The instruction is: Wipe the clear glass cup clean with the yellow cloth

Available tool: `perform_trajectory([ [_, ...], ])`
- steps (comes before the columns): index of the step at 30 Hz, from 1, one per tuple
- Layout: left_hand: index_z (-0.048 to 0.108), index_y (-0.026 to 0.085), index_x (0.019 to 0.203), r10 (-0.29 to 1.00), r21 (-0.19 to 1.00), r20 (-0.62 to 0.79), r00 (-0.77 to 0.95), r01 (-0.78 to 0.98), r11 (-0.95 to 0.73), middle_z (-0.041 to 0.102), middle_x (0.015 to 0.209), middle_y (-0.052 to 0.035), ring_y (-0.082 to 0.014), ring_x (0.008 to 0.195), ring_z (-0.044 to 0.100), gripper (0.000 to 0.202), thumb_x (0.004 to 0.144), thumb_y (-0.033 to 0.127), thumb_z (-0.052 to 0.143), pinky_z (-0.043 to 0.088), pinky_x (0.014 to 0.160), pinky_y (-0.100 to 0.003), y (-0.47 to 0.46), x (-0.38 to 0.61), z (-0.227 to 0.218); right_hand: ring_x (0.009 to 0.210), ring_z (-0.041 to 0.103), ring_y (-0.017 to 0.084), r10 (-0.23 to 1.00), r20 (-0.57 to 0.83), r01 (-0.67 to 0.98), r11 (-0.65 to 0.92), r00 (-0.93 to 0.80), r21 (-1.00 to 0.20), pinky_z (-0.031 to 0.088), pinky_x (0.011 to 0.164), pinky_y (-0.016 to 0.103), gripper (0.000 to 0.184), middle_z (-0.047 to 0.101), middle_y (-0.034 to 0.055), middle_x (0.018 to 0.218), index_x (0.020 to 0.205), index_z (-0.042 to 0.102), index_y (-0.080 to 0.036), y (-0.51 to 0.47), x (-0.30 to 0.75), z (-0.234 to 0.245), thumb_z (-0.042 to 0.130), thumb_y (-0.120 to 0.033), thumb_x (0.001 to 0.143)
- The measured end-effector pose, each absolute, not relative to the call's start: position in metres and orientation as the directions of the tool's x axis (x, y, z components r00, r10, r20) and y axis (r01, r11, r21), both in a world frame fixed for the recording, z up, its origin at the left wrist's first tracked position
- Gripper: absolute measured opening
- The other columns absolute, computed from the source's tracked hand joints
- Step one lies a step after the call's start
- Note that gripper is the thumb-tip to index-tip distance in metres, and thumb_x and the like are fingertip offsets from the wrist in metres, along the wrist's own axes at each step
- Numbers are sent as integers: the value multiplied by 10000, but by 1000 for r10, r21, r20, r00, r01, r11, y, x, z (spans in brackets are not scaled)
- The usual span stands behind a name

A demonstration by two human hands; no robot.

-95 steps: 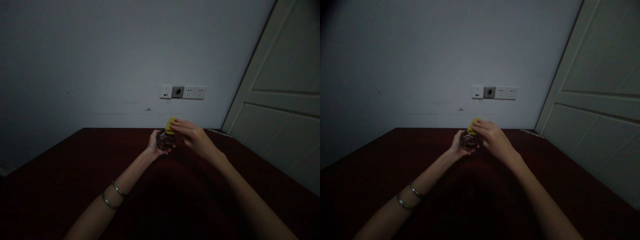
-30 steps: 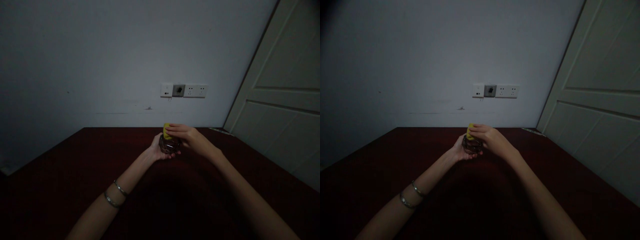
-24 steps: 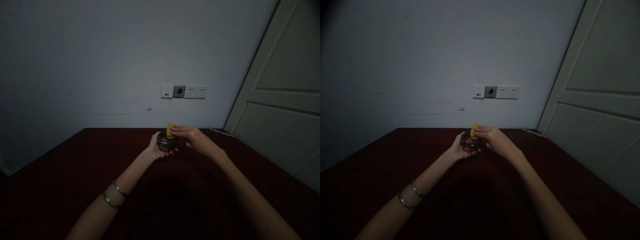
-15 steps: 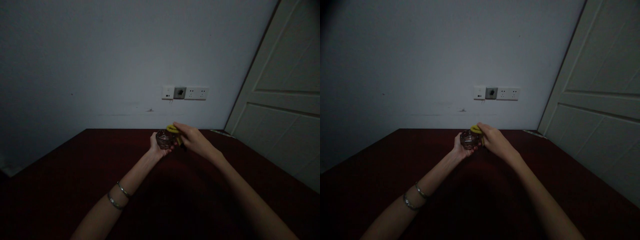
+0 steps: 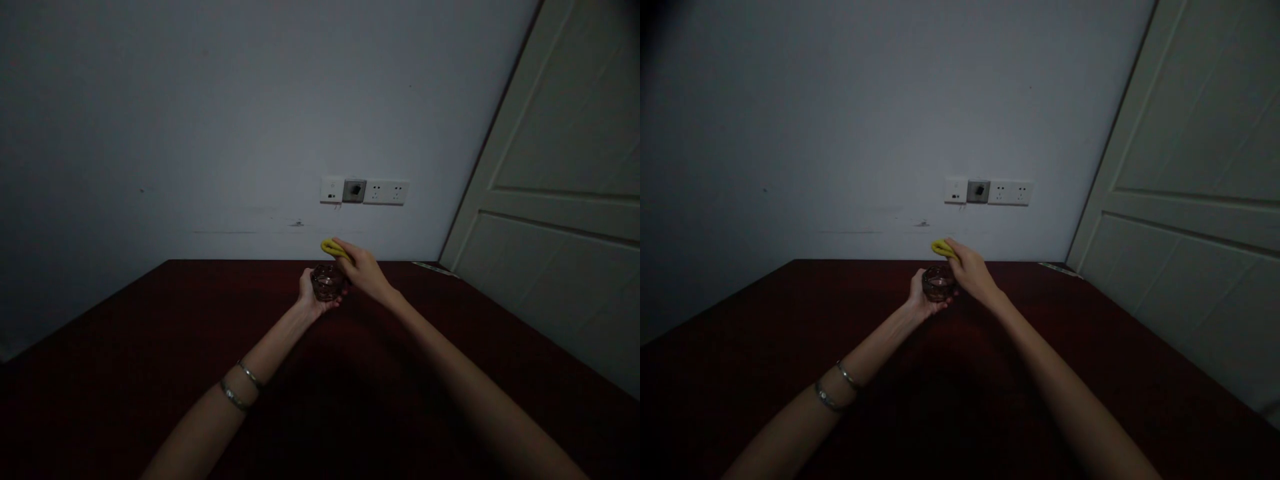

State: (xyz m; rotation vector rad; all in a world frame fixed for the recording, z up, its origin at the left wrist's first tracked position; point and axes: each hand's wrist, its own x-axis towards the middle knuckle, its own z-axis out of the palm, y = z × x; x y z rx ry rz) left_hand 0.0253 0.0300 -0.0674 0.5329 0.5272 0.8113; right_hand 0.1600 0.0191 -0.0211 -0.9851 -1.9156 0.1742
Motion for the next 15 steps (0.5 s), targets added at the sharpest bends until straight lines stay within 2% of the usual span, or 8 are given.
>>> perform_trajectory([
  [3, 594, 90, 796, 869, 722, -250, 427, -515, 461, 622, 524, -131, -223, 354, 560, 570, 855, 500, 204, 405, 308, -281, 27, 28, -66, 1264, 459, 237, 656, 657, 540, 728, -371, -422, 343, 1066, 481, 444, 557, 67, 1304, 1229, 565, -197, 25, 156, -23, 476, -111, 803],
  [5, 581, 107, 778, 880, 723, -264, 396, -522, 452, 602, 498, -97, -223, 341, 551, 552, 856, 524, 227, 396, 298, -283, 26, 29, -66, 1244, 483, 227, 665, 590, 515, 739, -458, -434, 351, 1060, 482, 412, 569, 47, 1293, 1216, 571, -233, 27, 154, -24, 485, -138, 823],
  [10, 582, 109, 770, 870, 682, -285, 402, -553, 479, 591, 496, -100, -224, 331, 537, 544, 857, 536, 256, 352, 265, -272, 26, 29, -68, 1140, 573, 214, 686, 534, 528, 725, -495, -443, 431, 992, 452, 376, 602, 42, 1253, 1240, 542, -255, 22, 153, -24, 449, -197, 880],
  [15, 584, 128, 752, 849, 574, -301, 435, -628, 525, 560, 469, -61, -195, 324, 514, 496, 840, 543, 326, 347, 278, -254, 27, 31, -69, 1225, 503, 221, 680, 600, 584, 710, -421, -394, 382, 1043, 456, 379, 542, 59, 1323, 1242, 545, -219, 17, 150, -31, 449, -197, 875],
])
